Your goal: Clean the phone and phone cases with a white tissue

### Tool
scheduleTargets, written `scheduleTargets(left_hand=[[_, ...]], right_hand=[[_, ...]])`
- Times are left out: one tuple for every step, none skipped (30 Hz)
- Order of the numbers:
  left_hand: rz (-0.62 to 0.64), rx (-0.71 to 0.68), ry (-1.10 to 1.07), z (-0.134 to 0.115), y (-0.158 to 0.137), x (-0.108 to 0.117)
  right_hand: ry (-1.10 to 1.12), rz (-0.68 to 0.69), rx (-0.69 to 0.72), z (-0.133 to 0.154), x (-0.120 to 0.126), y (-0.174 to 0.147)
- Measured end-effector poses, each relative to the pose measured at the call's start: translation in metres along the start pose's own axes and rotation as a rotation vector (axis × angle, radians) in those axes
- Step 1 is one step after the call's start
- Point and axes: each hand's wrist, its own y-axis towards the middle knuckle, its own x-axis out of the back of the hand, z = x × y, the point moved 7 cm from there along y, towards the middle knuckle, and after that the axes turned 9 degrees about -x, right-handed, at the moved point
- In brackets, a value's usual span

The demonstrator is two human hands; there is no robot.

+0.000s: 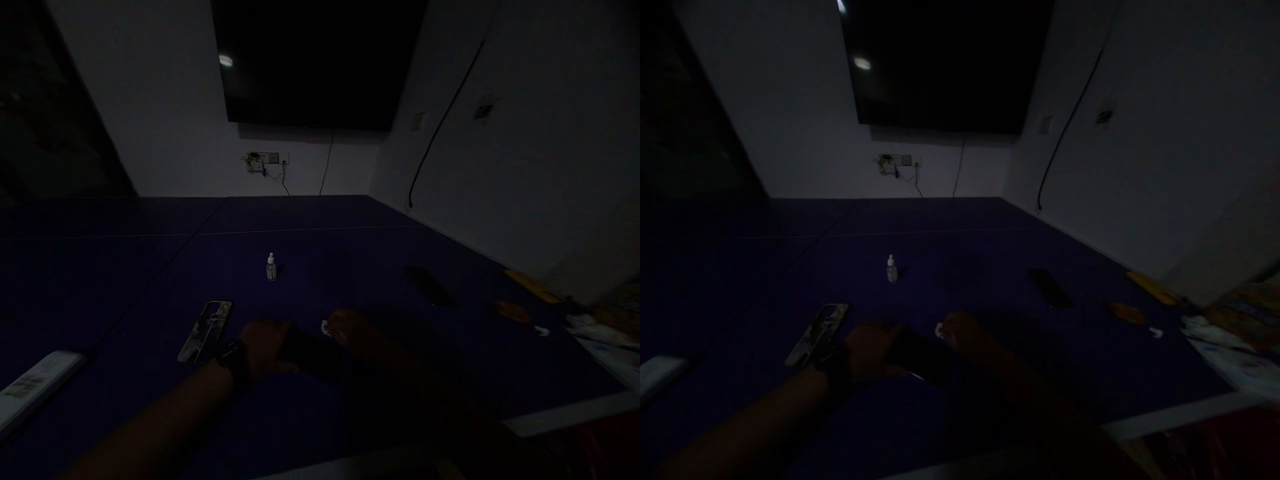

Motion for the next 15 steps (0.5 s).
scheduleTargets(left_hand=[[-0.002, 0.026, -0.003, -0.001, -0.002, 0.001], [-0.009, 0.060, -0.009, -0.001, -0.004, 0.001], [-0.019, 0.097, -0.014, -0.001, -0.006, 0.001], [-0.032, 0.132, -0.018, -0.001, -0.009, 0.001], [-0.050, 0.160, -0.017, 0.000, -0.011, 0.000], [-0.072, 0.178, -0.010, 0.000, -0.014, 0.000], [-0.095, 0.178, -0.002, 0.001, -0.016, 0.000], [-0.117, 0.159, 0.003, 0.002, -0.018, -0.001], [-0.140, 0.124, 0.000, 0.002, -0.020, -0.001], [-0.163, 0.080, -0.015, 0.004, -0.022, -0.002], [-0.185, 0.034, -0.039, 0.005, -0.024, -0.002], [-0.208, -0.007, -0.070, 0.008, -0.027, -0.003], [-0.227, -0.038, -0.100, 0.011, -0.029, -0.004], [-0.237, -0.065, -0.127, 0.014, -0.031, -0.006], [-0.244, -0.084, -0.147, 0.016, -0.032, -0.007]], right_hand=[[0.015, -0.024, -0.003, -0.003, 0.004, 0.002], [0.031, -0.045, -0.005, -0.005, 0.009, 0.004], [0.047, -0.064, -0.002, -0.007, 0.014, 0.006], [0.066, -0.075, 0.001, -0.009, 0.019, 0.007], [0.090, -0.081, 0.001, -0.010, 0.024, 0.008], [0.121, -0.084, -0.003, -0.012, 0.028, 0.009], [0.157, -0.081, -0.010, -0.014, 0.031, 0.009], [0.196, -0.072, -0.021, -0.015, 0.032, 0.008], [0.233, -0.057, -0.030, -0.016, 0.031, 0.008], [0.264, -0.038, -0.033, -0.016, 0.028, 0.006], [0.286, -0.021, -0.027, -0.016, 0.024, 0.004], [0.304, -0.005, -0.017, -0.015, 0.019, 0.002], [0.316, 0.006, -0.005, -0.014, 0.014, 0.000], [0.320, 0.012, 0.007, -0.013, 0.010, -0.002], [0.314, 0.017, 0.015, -0.012, 0.005, -0.003]])
